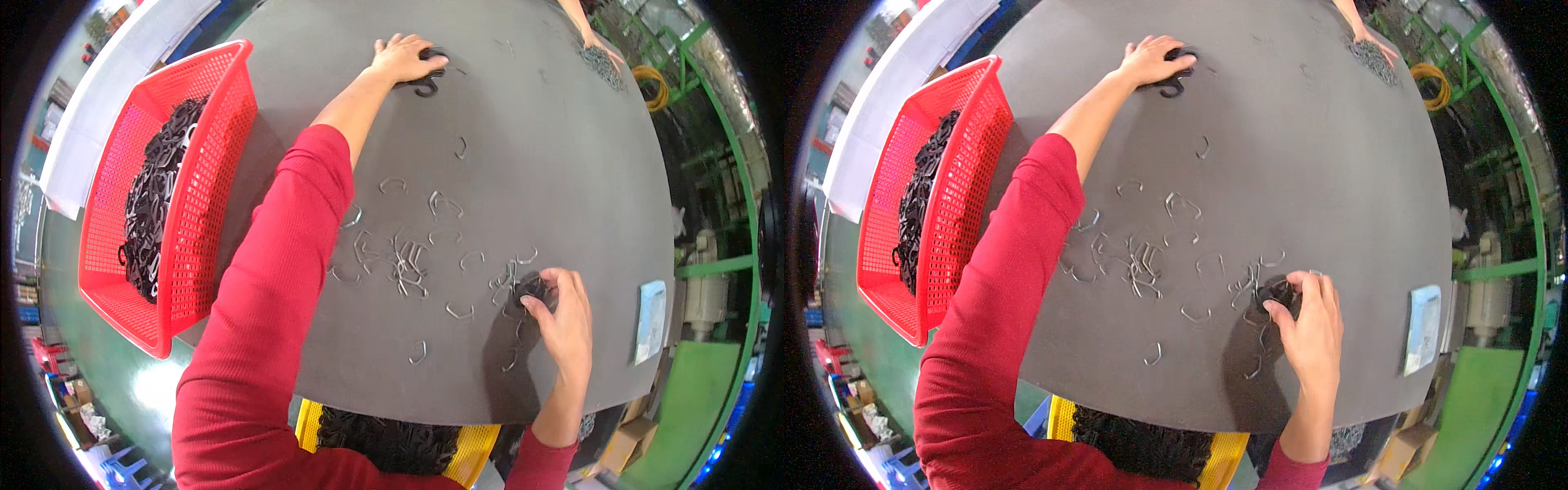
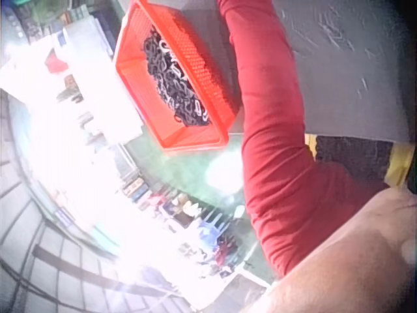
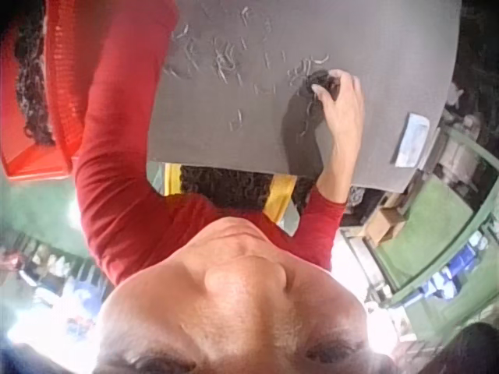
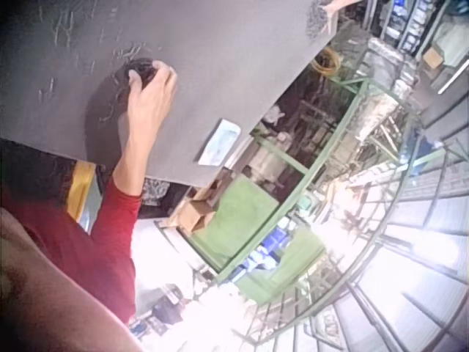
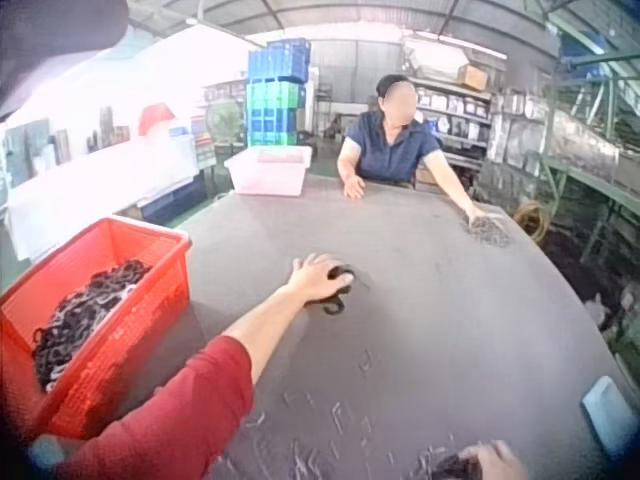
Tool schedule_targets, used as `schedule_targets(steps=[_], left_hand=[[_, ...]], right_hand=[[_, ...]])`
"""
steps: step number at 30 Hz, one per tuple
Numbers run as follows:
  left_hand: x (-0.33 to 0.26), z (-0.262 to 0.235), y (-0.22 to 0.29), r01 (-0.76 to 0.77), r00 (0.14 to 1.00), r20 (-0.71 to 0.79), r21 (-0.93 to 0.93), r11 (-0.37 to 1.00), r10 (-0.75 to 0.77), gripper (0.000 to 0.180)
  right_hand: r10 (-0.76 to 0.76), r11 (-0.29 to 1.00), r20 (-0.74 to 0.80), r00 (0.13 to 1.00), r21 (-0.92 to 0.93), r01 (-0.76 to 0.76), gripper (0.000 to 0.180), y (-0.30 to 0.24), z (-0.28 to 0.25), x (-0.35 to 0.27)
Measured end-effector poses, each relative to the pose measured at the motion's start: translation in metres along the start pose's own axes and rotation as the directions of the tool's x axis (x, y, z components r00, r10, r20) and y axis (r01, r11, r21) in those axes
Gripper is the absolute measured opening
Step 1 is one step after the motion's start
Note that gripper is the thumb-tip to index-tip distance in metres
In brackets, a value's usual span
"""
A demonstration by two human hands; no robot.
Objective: The person sorts small metal hooks and black plastic clips from a mixed pile on a table, placing the hooks into a yellow basket and the clips into a red basket. The person repeatedly picks, separates, and transfers the items by hand until the yellow basket is full, then empties it and continues sorting the remaining pieces.
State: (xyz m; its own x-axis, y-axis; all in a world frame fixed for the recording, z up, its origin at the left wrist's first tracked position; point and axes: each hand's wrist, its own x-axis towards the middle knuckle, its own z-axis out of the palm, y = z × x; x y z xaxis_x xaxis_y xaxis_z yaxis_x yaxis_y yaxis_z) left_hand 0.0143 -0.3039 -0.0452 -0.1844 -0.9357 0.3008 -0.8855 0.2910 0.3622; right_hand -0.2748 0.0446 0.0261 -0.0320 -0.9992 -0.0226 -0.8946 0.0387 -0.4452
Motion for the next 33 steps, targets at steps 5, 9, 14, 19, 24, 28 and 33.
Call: schedule_targets(steps=[5,9,14,19,24,28,33], left_hand=[[-0.068,0.01,0.072,-0.358,0.921,0.012,-0.368,0.858,0.389,0.041],[-0.156,-0.029,0.13,-0.534,0.779,0.107,-0.402,0.744,0.617,0.04],[-0.197,-0.073,0.145,-0.235,0.919,0.13,-0.575,0.783,0.372,0.021],[-0.205,-0.109,0.109,0.448,0.89,0.44,-0.893,-0.048,0.122,0.022],[-0.217,-0.111,0.124,0.591,0.774,0.634,-0.729,0.346,0.013,0.041],[-0.25,-0.095,0.168,0.061,0.931,0.366,-0.169,0.984,0.005,0.058],[-0.264,-0.076,0.168,-0.126,0.957,0.243,-0.155,0.98,0.161,0.047]], right_hand=[[-0.003,1.0,0.035,0.999,0.008,0.002,0.034,0.006,-0.001,-0.012],[0.044,0.968,0.119,0.992,0.239,-0.072,0.032,0.016,-0.011,-0.016],[0.043,0.672,0.153,0.987,0.727,-0.141,0.022,0.039,-0.036,-0.016],[0.148,0.492,0.15,0.978,0.846,-0.204,0.016,0.06,-0.045,-0.011],[-0.07,0.337,0.415,0.907,0.866,-0.37,0.028,0.048,-0.006,0.041],[-0.043,0.967,0.14,0.989,0.256,0.006,0.051,-0.016,0.031,0.077],[0.023,0.997,0.245,0.969,-0.073,-0.005,0.061,-0.045,0.035,0.098]])
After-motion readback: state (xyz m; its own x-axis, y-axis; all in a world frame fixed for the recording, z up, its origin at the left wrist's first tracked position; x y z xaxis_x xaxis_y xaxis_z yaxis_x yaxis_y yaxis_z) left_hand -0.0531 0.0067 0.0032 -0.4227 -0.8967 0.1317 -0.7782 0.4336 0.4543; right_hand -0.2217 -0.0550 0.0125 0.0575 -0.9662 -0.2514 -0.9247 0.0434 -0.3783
